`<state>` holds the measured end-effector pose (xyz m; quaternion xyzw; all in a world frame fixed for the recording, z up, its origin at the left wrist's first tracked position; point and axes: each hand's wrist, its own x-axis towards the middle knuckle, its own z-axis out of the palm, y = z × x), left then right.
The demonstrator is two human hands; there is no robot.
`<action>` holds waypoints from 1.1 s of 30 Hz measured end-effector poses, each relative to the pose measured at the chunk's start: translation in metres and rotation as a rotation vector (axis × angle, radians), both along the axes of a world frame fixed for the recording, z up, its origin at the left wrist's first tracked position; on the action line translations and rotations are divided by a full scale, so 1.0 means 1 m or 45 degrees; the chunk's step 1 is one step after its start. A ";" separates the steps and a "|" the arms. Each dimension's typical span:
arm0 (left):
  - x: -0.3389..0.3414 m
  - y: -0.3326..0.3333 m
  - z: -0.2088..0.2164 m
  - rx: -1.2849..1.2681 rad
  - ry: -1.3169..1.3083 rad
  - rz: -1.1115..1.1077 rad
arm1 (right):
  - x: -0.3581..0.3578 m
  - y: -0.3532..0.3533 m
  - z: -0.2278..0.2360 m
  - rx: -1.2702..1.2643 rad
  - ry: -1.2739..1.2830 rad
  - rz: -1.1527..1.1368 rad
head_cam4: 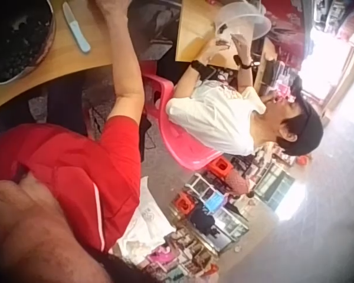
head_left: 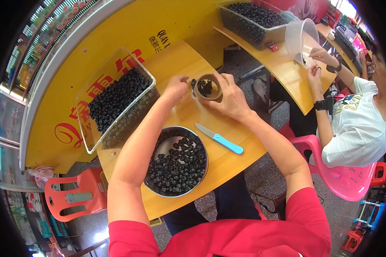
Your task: Peeling and removing seeds from small black fruits into a bowl using a knife.
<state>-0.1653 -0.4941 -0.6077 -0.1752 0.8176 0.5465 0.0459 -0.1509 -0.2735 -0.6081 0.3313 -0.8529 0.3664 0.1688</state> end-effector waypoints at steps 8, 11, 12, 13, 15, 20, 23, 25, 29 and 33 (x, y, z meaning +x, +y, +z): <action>-0.018 0.002 0.009 -0.098 -0.126 -0.168 | -0.007 -0.009 0.003 0.004 -0.096 -0.105; -0.018 0.006 0.009 -0.082 -0.066 -0.166 | -0.009 -0.011 0.004 0.029 -0.140 -0.138; -0.019 0.006 0.011 -0.107 -0.093 -0.192 | -0.009 -0.011 0.006 0.049 -0.155 -0.145; -0.019 0.006 0.012 -0.132 -0.120 -0.217 | -0.010 -0.012 0.008 0.049 -0.156 -0.145; -0.018 0.004 0.014 -0.111 -0.116 -0.245 | -0.012 -0.013 0.012 0.124 -0.255 -0.163; -0.017 0.003 0.016 -0.009 -0.138 -0.258 | -0.020 -0.018 0.015 0.185 -0.364 -0.205; -0.009 0.009 0.014 0.259 -0.082 -0.084 | -0.021 -0.014 0.014 0.191 -0.391 -0.214; -0.002 -0.002 0.003 0.036 0.085 -0.112 | -0.019 -0.017 0.015 0.178 -0.382 -0.202; 0.005 -0.017 -0.008 -0.725 0.144 -0.395 | -0.017 -0.020 0.013 0.128 -0.329 -0.178; 0.011 -0.006 -0.004 -0.918 0.110 -0.480 | -0.016 -0.019 0.010 0.130 -0.315 -0.196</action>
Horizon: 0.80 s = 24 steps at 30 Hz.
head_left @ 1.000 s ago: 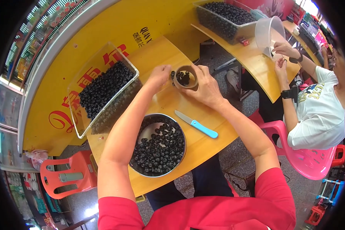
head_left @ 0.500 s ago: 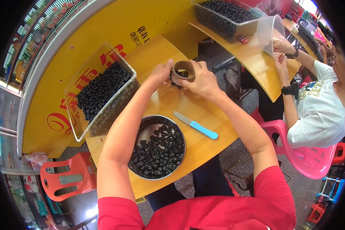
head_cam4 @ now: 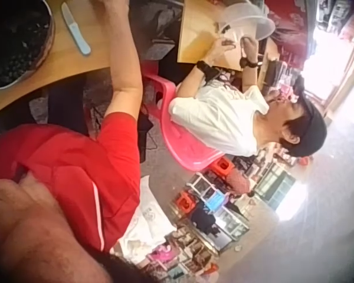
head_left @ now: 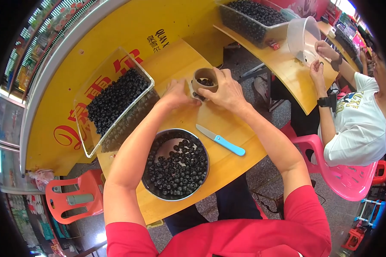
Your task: Peeling and removing seeds from small black fruits into a bowl using a knife.
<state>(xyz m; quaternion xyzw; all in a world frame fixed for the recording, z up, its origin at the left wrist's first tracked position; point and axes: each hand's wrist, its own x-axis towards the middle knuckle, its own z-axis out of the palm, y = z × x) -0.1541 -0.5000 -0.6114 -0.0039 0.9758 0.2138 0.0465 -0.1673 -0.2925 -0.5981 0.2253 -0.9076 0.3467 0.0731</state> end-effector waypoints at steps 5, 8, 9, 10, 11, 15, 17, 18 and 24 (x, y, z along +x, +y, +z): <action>-0.012 -0.002 0.002 0.184 -0.177 -0.096 | 0.001 -0.005 -0.004 -0.022 0.021 -0.001; -0.015 -0.003 -0.009 0.196 0.125 -0.205 | 0.002 -0.007 -0.006 -0.026 0.037 -0.017; -0.011 0.004 0.007 0.269 0.016 -0.191 | 0.001 -0.005 -0.008 -0.026 0.042 -0.033; -0.010 0.009 0.017 0.341 -0.094 -0.178 | 0.001 -0.002 -0.009 -0.021 0.040 -0.041; -0.017 0.008 0.005 0.346 -0.098 -0.187 | 0.001 0.001 -0.011 -0.021 0.048 -0.048; -0.025 -0.020 -0.019 0.673 -0.116 -0.105 | 0.005 -0.011 -0.006 -0.057 0.069 -0.017; -0.026 -0.019 -0.014 0.766 -0.138 -0.092 | 0.002 -0.011 -0.012 -0.074 0.103 -0.026; -0.026 -0.010 -0.001 0.801 -0.240 -0.108 | 0.000 -0.006 -0.016 -0.082 0.135 -0.046; -0.027 -0.013 0.013 1.204 -0.492 0.213 | 0.001 -0.011 -0.014 -0.121 0.108 -0.035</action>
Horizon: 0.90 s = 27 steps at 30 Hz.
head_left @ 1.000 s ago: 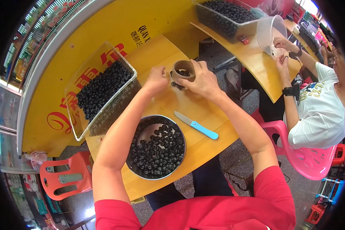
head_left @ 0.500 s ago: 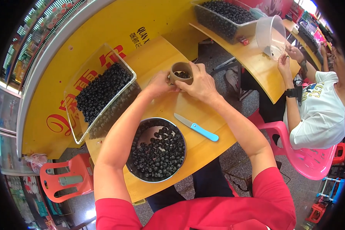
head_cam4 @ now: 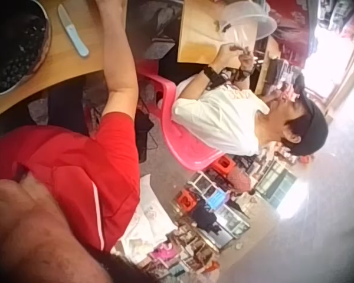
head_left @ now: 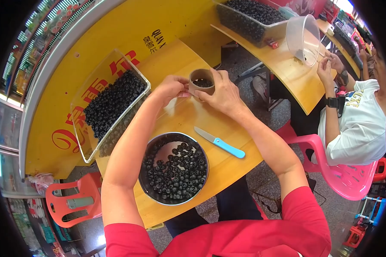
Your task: Peeling and removing seeds from small black fruits into a bowl using a knife.
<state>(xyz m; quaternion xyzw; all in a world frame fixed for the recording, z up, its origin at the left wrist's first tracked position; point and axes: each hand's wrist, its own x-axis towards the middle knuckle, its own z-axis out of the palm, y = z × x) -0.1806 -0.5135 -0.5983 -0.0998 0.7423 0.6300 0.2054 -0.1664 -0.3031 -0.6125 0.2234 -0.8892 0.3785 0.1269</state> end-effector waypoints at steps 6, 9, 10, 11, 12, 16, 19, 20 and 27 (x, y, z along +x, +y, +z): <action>0.000 0.012 0.003 0.099 -0.099 0.118 | -0.001 0.002 -0.002 -0.014 -0.023 0.011; -0.003 0.012 -0.001 0.050 -0.083 0.224 | 0.002 0.002 0.000 -0.024 -0.007 0.027; -0.004 0.012 -0.002 -0.028 -0.064 0.286 | 0.002 0.002 0.002 -0.025 -0.009 0.028; -0.004 0.010 -0.003 -0.029 -0.066 0.287 | 0.002 0.002 0.005 0.001 -0.010 0.038; -0.003 0.011 0.000 -0.086 -0.061 0.200 | 0.003 0.004 0.006 0.029 -0.012 0.044; -0.001 0.011 0.000 -0.263 -0.029 0.077 | 0.001 0.005 0.005 0.058 0.026 0.045; 0.003 0.006 -0.004 -0.270 -0.014 0.099 | 0.001 0.005 0.005 0.072 0.068 0.076; 0.005 0.004 -0.006 -0.271 -0.018 0.101 | 0.001 0.005 0.005 0.089 0.061 0.081; 0.017 0.000 -0.005 -0.163 0.042 -0.007 | -0.011 0.012 0.007 0.054 -0.117 0.115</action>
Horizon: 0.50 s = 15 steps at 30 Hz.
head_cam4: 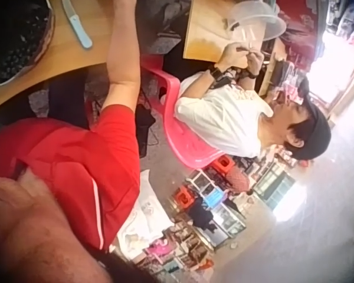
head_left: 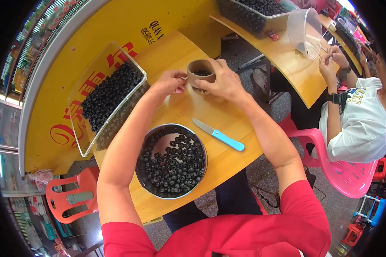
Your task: Peeling and removing seeds from small black fruits into a bowl using a knife.
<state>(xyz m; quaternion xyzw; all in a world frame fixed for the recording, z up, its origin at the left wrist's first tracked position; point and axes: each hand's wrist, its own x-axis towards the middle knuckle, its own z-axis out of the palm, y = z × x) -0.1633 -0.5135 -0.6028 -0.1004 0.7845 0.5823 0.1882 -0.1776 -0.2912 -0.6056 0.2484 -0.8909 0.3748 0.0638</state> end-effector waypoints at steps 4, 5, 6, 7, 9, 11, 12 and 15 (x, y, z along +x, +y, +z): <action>0.003 -0.004 -0.004 0.026 0.083 -0.058 | -0.003 0.006 0.004 0.058 -0.039 0.096; 0.003 -0.004 -0.005 0.027 0.080 -0.052 | -0.003 0.007 0.005 0.060 -0.042 0.103; 0.003 -0.001 -0.004 0.000 0.080 -0.054 | -0.002 0.009 0.006 0.070 -0.036 0.137; 0.003 0.001 -0.003 -0.027 0.081 -0.057 | -0.002 0.011 0.007 0.081 -0.030 0.172; 0.002 0.003 -0.001 -0.044 0.071 -0.056 | -0.005 0.013 0.006 0.099 -0.029 0.229; 0.001 0.004 -0.002 -0.063 0.062 -0.057 | -0.005 0.016 0.005 0.115 -0.027 0.286; 0.000 0.002 -0.004 -0.038 0.070 -0.051 | -0.004 0.017 0.004 0.131 0.052 0.290; 0.000 -0.004 -0.008 0.012 0.075 -0.036 | -0.003 0.015 0.002 0.182 0.164 0.286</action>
